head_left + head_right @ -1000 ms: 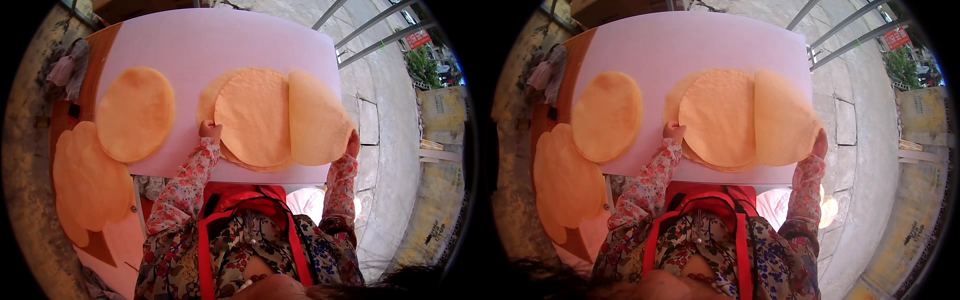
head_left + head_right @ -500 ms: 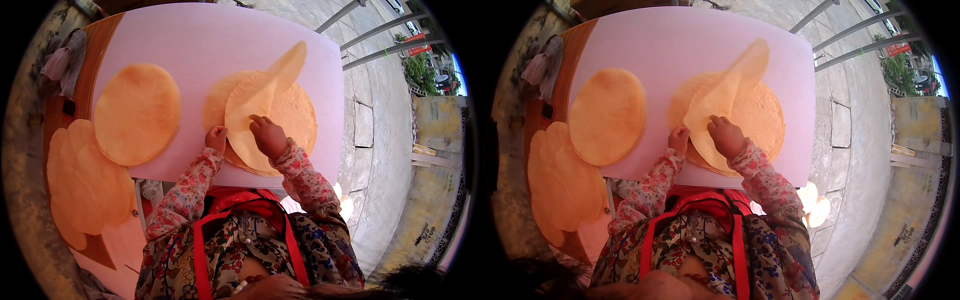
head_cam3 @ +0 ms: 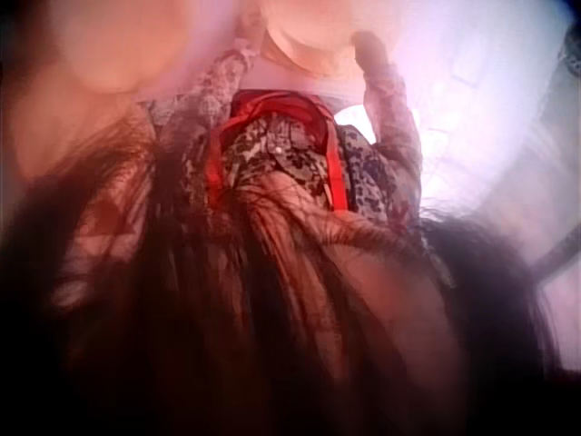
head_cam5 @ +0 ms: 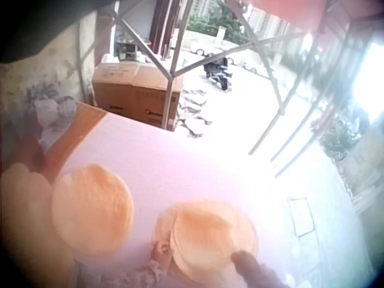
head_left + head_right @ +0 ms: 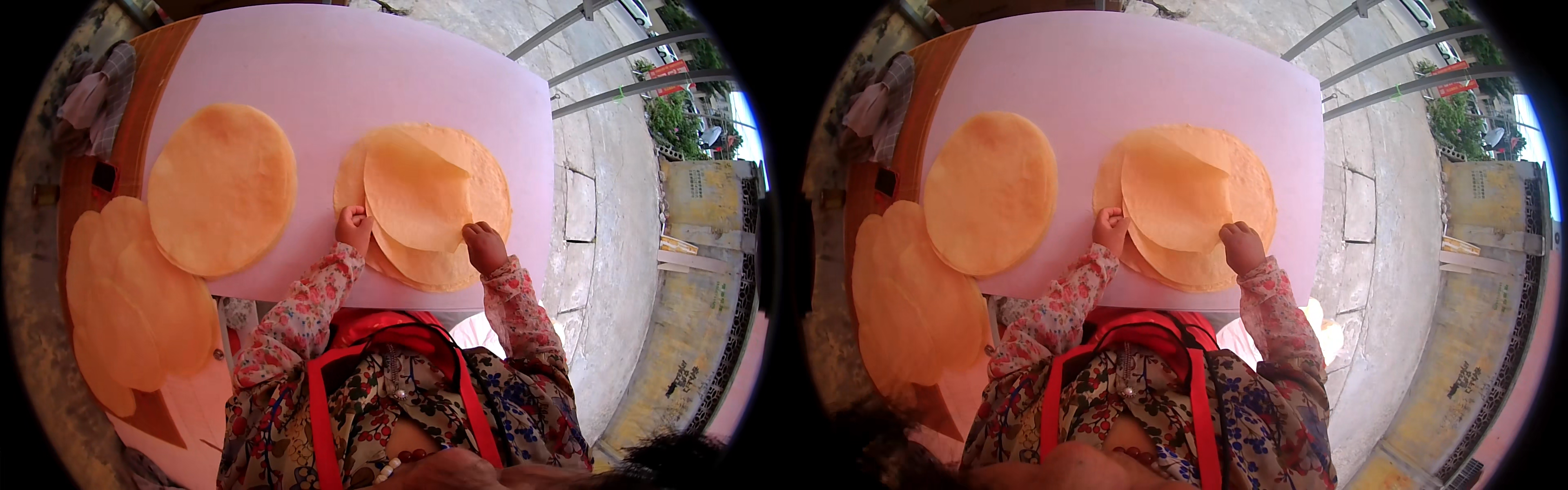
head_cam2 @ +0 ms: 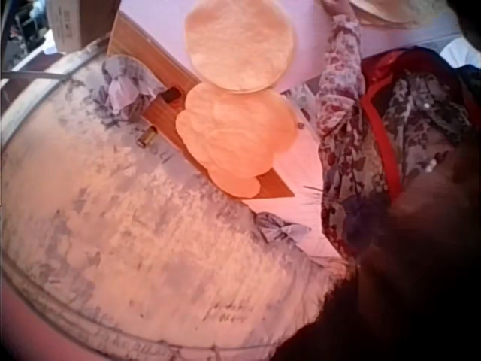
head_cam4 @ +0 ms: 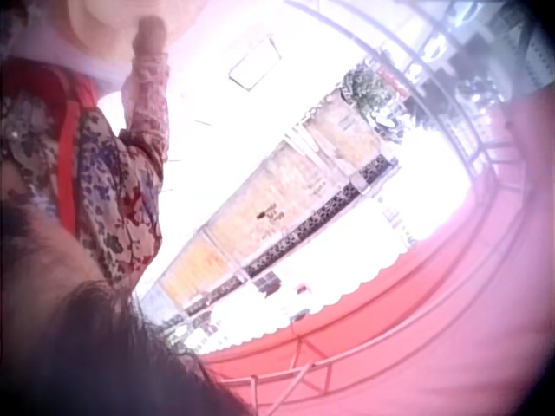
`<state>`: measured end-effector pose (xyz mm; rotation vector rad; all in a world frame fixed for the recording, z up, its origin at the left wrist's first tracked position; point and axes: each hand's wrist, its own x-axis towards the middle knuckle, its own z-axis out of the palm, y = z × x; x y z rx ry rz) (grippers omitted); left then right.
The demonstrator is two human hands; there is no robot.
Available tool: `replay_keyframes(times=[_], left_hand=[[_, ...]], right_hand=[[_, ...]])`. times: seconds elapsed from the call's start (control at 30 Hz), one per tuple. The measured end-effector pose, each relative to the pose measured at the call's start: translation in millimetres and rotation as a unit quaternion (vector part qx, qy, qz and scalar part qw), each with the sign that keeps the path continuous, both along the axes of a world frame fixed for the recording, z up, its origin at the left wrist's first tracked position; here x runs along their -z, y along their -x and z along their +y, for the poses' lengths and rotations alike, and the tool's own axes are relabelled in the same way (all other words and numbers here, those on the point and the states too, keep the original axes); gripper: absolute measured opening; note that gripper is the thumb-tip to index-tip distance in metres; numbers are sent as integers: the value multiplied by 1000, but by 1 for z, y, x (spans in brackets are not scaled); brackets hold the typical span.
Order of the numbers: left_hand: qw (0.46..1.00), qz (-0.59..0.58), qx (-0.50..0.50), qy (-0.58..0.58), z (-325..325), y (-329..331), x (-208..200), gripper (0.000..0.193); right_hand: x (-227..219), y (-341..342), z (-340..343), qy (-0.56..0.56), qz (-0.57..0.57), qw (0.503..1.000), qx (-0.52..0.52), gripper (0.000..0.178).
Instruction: The person stacks circular pancake-like wrappers on a table, peeling them individually from one pile and placing them onto another.
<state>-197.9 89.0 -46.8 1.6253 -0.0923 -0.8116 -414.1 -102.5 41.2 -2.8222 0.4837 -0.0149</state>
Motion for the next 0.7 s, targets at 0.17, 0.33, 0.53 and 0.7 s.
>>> replay_keyframes(times=[0.17, 0.33, 0.53, 0.7], left_hand=[[997, -30, -32, 65, 2, 7, -5, 27], [978, -191, -75, 28, -2, 17, -44, 31], [937, 347, 24, 22, -4, 9, -59, 63], [911, 344, 30, 226, -45, -26, -86, 49]], right_hand=[[2, 30, 11, -94, 14, 993, 63, 13], [7, 30, 31, -282, -195, 920, 189, 14], [-33, 21, 33, -333, -248, 895, 162, 13], [-58, 11, 26, -195, -242, 950, 0, 23]])
